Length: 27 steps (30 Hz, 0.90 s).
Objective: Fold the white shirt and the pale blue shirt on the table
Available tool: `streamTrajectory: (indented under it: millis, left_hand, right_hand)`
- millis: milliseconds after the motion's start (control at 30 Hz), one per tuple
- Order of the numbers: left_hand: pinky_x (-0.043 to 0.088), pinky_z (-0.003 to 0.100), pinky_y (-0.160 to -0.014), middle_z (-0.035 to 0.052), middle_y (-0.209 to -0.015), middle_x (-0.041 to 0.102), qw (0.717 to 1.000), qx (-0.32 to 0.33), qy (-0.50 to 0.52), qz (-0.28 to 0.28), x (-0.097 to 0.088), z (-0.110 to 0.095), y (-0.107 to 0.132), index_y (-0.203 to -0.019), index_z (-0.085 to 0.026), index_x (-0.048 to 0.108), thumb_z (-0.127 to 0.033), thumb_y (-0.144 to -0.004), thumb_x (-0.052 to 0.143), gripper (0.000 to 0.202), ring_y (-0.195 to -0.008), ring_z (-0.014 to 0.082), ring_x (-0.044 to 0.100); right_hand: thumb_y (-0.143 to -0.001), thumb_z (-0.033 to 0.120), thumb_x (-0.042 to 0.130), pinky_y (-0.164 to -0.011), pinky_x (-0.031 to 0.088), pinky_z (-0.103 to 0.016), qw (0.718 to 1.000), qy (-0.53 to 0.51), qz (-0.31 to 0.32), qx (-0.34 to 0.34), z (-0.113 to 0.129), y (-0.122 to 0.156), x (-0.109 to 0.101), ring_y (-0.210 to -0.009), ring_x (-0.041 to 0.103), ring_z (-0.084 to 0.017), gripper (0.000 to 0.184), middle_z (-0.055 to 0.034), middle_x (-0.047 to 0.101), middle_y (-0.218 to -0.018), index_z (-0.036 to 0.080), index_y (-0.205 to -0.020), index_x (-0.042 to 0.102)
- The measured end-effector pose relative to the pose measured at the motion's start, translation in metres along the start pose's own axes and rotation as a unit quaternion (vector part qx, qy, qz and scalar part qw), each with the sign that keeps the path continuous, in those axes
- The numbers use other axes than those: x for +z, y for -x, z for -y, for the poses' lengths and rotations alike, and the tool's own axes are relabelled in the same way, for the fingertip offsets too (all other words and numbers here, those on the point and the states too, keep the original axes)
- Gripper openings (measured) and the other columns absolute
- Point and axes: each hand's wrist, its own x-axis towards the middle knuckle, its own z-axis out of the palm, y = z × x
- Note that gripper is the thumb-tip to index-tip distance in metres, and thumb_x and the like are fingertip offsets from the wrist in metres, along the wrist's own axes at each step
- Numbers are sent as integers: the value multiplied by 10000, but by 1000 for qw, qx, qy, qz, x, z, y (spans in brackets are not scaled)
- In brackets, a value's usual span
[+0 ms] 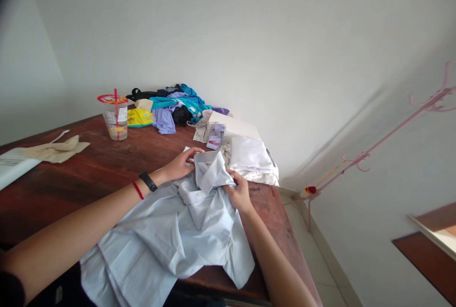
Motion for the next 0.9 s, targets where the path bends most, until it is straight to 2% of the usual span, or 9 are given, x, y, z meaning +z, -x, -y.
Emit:
streamTrajectory:
  millis: [67,133,233,333,433,500,600,733,900]
  left_hand:
    - [552,364,-920,86,-1153,696,999,-13,34,3,0,-2,-2,-1201,-188,592,-216,-802,679,409,-1076,244,683]
    - [548,352,-918,74,-1119,693,998,-16,60,-1,-1,-5,-3,-1151,-183,598,-227,-793,700,375,-1023,223,687]
    - [538,336,-926,84,-1163,685,996,-11,89,-6,-1,-10,-4,-1163,-174,597,-209,-787,713,395,-1038,212,682]
    - [536,320,-903,92,-1164,695,994,-11,105,-6,-1,-15,-3,-1192,-164,603,-211,-801,731,414,-1019,203,685]
    - [536,308,-880,100,-1166,709,994,-10,111,-9,1,-20,-2,-1209,-154,627,-243,-826,748,411,-972,187,686]
    - [538,316,-898,106,-1181,718,993,-3,117,-6,2,-26,-2,-1221,-154,647,-277,-838,763,418,-986,192,690]
    - [540,335,-918,106,-1181,734,995,12,103,0,4,-35,-1,-1200,-162,693,-326,-839,788,408,-1000,209,696]
    - [533,336,-922,102,-1188,744,998,16,54,-32,7,-42,0,-1170,-173,723,-378,-860,782,377,-1013,223,694]
    - [524,314,-878,91,-1135,736,998,19,20,-52,8,-39,0,-1178,-174,720,-450,-882,758,407,-976,215,673]
  right_hand:
    - [-705,275,801,-753,506,-306,999,-31,-5,33,3,-1,-1,-791,641,-205,225,-20,734,-868,218,-746,587]
    - [-685,267,806,-696,488,-283,995,-76,3,71,6,-2,-4,-741,614,-189,275,8,712,-841,239,-894,629]
    - [-690,268,769,-755,525,-311,984,-126,39,122,8,-1,-11,-889,663,-238,486,-24,744,-1016,273,-1160,649]
    - [-711,318,733,-865,550,-369,975,-127,92,159,6,0,-22,-1089,667,-297,628,-61,731,-1207,284,-1331,639]
    - [-755,422,717,-857,566,-387,970,-122,122,170,3,1,-31,-1114,669,-311,698,-71,724,-1243,294,-1431,600]
    - [-811,489,713,-835,569,-371,977,-109,101,150,4,0,-33,-1093,671,-302,647,-86,721,-1249,285,-1417,616]
    - [-852,521,745,-793,562,-332,989,-66,76,110,9,-2,-34,-1012,676,-278,521,-100,730,-1207,251,-1293,685]
    - [-839,525,787,-733,534,-302,994,-12,84,65,19,-5,-33,-871,649,-234,416,-76,743,-1026,207,-1103,731]
    - [-859,539,767,-625,458,-269,998,40,29,24,24,-4,-30,-707,549,-178,368,-36,679,-812,180,-920,718]
